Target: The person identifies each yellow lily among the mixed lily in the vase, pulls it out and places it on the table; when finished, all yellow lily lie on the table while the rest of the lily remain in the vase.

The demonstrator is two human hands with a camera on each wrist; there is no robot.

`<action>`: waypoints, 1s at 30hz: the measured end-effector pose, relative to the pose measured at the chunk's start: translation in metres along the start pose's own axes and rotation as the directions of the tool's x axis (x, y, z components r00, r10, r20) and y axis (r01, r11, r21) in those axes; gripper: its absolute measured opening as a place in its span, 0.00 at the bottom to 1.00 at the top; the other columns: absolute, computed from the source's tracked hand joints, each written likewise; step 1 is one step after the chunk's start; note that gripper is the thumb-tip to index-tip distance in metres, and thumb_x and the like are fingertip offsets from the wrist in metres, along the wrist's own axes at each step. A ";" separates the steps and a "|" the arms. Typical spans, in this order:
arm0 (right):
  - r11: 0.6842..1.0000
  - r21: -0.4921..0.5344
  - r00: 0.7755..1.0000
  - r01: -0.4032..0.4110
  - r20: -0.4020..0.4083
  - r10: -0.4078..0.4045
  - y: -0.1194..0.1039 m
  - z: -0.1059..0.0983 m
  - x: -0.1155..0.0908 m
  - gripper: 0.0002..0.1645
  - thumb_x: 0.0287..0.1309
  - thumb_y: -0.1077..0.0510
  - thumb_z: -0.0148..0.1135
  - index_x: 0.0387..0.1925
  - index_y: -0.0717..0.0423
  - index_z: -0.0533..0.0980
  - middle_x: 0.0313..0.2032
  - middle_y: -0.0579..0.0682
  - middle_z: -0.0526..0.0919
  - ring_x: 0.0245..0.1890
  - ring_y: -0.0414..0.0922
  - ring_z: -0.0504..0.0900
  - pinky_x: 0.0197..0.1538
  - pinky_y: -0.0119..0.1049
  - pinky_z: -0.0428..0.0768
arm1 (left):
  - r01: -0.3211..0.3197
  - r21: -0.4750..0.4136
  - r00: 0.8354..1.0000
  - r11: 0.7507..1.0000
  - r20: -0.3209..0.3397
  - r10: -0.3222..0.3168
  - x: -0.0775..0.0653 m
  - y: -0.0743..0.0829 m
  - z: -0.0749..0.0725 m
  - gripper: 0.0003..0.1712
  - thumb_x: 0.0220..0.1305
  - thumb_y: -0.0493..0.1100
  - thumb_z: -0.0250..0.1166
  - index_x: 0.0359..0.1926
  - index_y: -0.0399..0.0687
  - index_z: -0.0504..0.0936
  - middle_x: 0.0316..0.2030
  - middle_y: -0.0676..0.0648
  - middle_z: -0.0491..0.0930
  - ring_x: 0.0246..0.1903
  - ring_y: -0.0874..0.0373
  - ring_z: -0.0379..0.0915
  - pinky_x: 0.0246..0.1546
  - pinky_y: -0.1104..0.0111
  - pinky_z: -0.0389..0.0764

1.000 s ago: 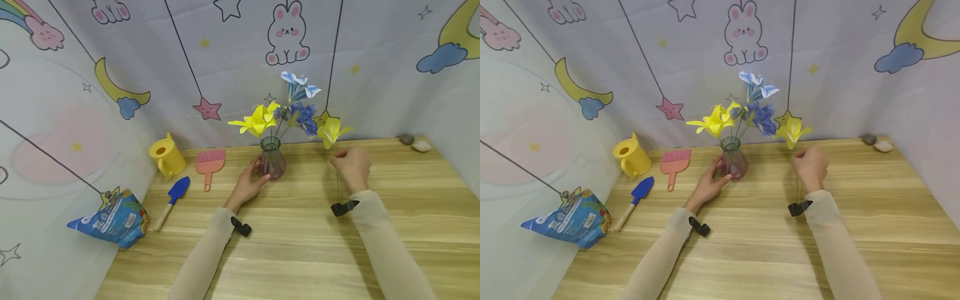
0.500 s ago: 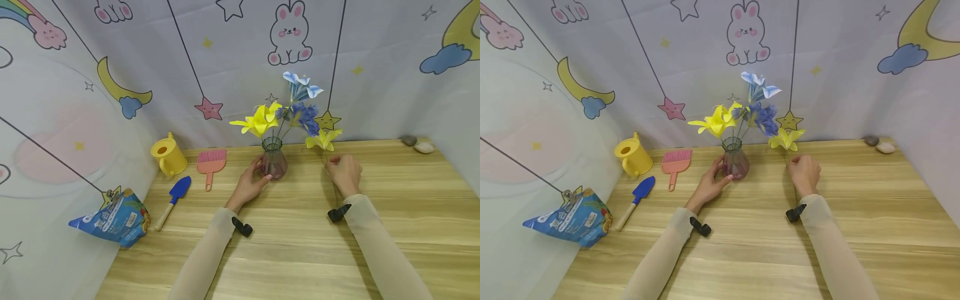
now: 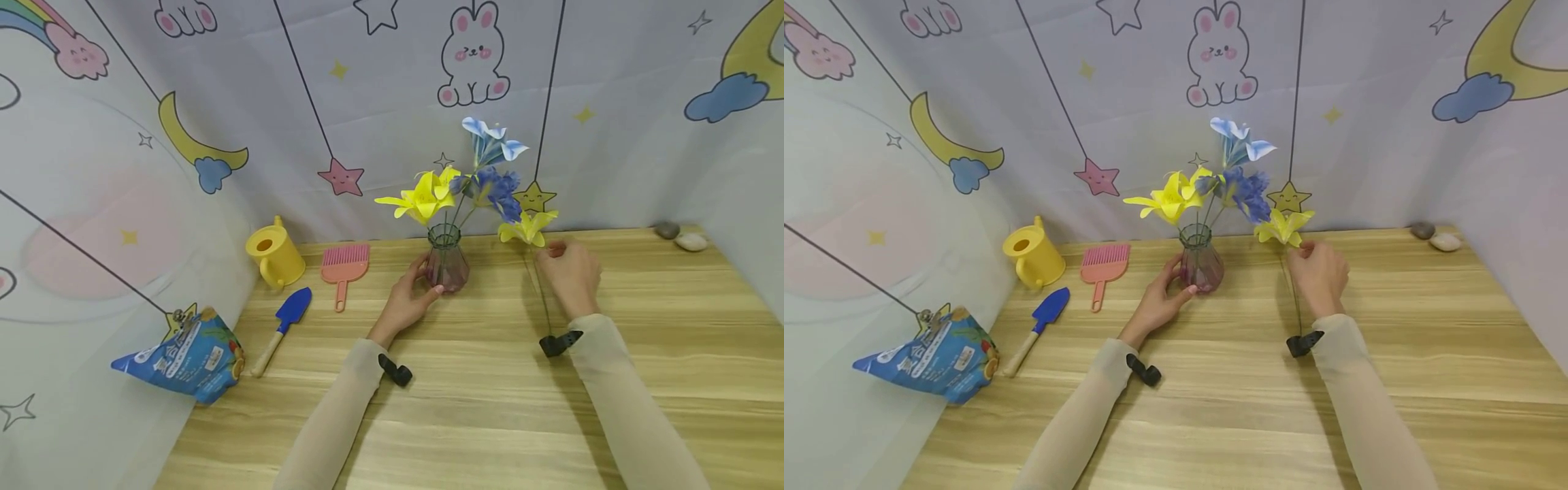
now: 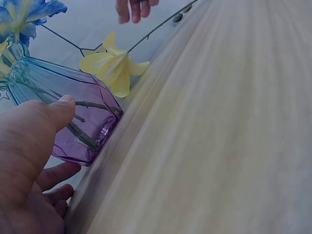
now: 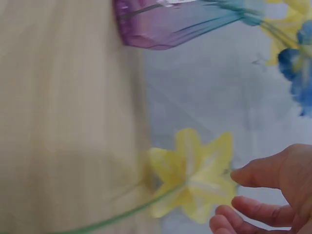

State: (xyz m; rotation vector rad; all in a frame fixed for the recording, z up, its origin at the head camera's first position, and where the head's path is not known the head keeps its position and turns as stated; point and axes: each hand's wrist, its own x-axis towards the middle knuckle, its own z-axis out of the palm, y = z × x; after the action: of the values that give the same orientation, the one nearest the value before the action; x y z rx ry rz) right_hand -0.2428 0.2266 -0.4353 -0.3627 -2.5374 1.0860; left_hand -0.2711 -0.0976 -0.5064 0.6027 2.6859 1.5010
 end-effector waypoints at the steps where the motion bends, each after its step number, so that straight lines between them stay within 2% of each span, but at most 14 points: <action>1: 1.000 0.007 1.000 0.007 -0.009 -0.007 -0.003 -0.003 0.000 0.25 0.69 0.50 0.62 0.55 0.64 0.85 0.49 0.65 0.91 0.49 0.65 0.86 0.54 0.56 0.73 | 0.001 0.001 1.000 1.000 0.000 -0.001 0.000 0.000 -0.001 0.46 0.75 0.54 0.69 0.86 0.70 0.55 0.76 0.38 0.74 0.77 0.43 0.70 0.80 0.42 0.65; 7: 0.995 0.063 0.994 0.080 -0.077 -0.075 -0.024 -0.020 -0.005 0.26 0.72 0.48 0.60 0.60 0.62 0.83 0.52 0.66 0.90 0.48 0.63 0.87 0.51 0.50 0.73 | 0.004 0.018 1.000 1.000 0.001 -0.004 0.001 -0.001 -0.004 0.46 0.75 0.54 0.69 0.85 0.69 0.55 0.75 0.39 0.75 0.77 0.44 0.70 0.80 0.42 0.65; 12: 0.980 0.124 0.978 0.155 -0.161 -0.134 -0.044 -0.035 -0.012 0.26 0.71 0.48 0.64 0.61 0.61 0.82 0.53 0.64 0.90 0.48 0.63 0.90 0.42 0.29 0.71 | 0.006 0.038 1.000 0.999 -0.006 -0.005 0.002 -0.001 -0.006 0.46 0.75 0.55 0.69 0.85 0.67 0.56 0.75 0.39 0.75 0.77 0.44 0.70 0.80 0.43 0.66; 15: 0.972 0.157 0.973 0.175 -0.177 -0.147 -0.055 -0.042 -0.016 0.27 0.71 0.49 0.65 0.64 0.59 0.81 0.57 0.62 0.89 0.52 0.61 0.90 0.41 0.21 0.69 | 0.008 0.035 1.000 0.999 -0.008 -0.008 0.002 0.000 -0.008 0.46 0.74 0.55 0.70 0.85 0.66 0.57 0.75 0.39 0.75 0.77 0.44 0.70 0.80 0.43 0.66; 21: 0.944 0.205 0.956 0.257 -0.199 -0.217 -0.077 -0.054 -0.030 0.28 0.71 0.49 0.68 0.67 0.55 0.80 0.59 0.59 0.89 0.53 0.57 0.89 0.48 0.17 0.72 | 0.009 0.032 1.000 0.999 -0.021 -0.009 0.002 0.000 -0.007 0.46 0.74 0.54 0.70 0.85 0.67 0.57 0.74 0.38 0.76 0.77 0.42 0.70 0.79 0.42 0.68; 24: 0.923 0.227 0.940 0.309 -0.222 -0.260 -0.085 -0.058 -0.039 0.26 0.70 0.51 0.69 0.65 0.54 0.82 0.57 0.57 0.90 0.49 0.43 0.89 0.49 0.16 0.74 | 0.006 0.027 1.000 1.000 -0.015 -0.006 0.003 0.001 -0.004 0.46 0.74 0.55 0.70 0.85 0.68 0.57 0.74 0.38 0.76 0.77 0.42 0.70 0.78 0.43 0.68; 27: 0.891 0.263 0.920 0.370 -0.239 -0.311 -0.092 -0.058 -0.046 0.23 0.68 0.55 0.70 0.63 0.55 0.83 0.55 0.56 0.91 0.44 0.26 0.84 0.49 0.17 0.77 | 0.008 0.030 1.000 1.000 -0.009 -0.007 0.002 0.001 -0.001 0.46 0.75 0.56 0.69 0.85 0.68 0.57 0.75 0.38 0.75 0.77 0.42 0.69 0.78 0.42 0.68; 30: 0.848 0.306 0.898 0.432 -0.225 -0.377 -0.099 -0.054 -0.054 0.22 0.67 0.59 0.72 0.62 0.57 0.84 0.54 0.58 0.91 0.43 0.19 0.82 0.49 0.17 0.78 | 0.011 0.034 1.000 0.999 -0.014 -0.011 0.001 0.001 -0.001 0.45 0.75 0.56 0.69 0.85 0.68 0.57 0.74 0.38 0.76 0.78 0.41 0.68 0.78 0.41 0.68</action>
State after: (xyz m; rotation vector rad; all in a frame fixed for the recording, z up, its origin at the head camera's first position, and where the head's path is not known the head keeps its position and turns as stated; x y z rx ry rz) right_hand -0.1808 0.1751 -0.3394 0.1762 -2.0891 1.2436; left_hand -0.2719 -0.0974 -0.5052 0.5800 2.7258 1.4645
